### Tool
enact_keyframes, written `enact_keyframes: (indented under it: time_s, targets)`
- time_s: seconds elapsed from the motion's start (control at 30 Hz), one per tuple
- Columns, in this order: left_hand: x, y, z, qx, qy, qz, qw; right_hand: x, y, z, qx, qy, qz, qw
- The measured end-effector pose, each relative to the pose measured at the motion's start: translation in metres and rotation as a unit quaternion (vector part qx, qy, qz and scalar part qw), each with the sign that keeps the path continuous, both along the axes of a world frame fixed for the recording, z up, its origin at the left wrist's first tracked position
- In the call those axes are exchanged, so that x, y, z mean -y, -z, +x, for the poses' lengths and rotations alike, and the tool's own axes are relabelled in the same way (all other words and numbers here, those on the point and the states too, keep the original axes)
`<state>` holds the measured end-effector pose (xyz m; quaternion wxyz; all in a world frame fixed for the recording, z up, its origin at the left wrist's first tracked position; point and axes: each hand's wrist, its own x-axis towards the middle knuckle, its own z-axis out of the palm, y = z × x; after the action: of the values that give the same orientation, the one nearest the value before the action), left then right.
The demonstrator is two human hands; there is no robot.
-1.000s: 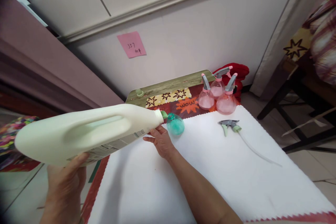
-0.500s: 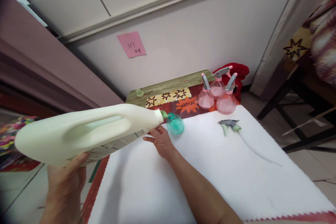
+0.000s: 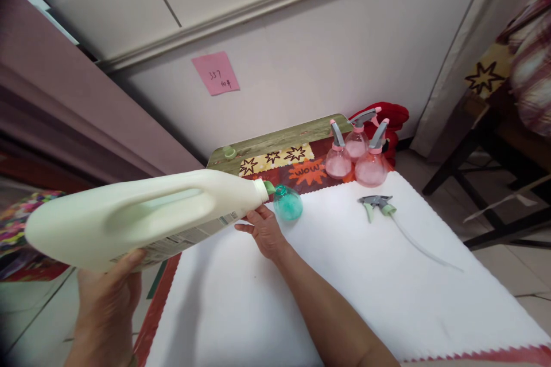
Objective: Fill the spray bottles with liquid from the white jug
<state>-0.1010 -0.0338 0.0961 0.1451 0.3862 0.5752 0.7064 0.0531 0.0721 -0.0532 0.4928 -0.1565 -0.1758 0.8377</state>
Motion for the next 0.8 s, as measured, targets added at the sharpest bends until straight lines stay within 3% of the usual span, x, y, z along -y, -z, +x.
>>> enact_keyframes:
  time_s: [0.8]
  targets:
    - [-0.0009, 0.0004, -0.0007, -0.001, -0.001, -0.002, 1.000, 0.0007, -0.0007, 0.0001, -0.003, 0.000, -0.004, 1.000]
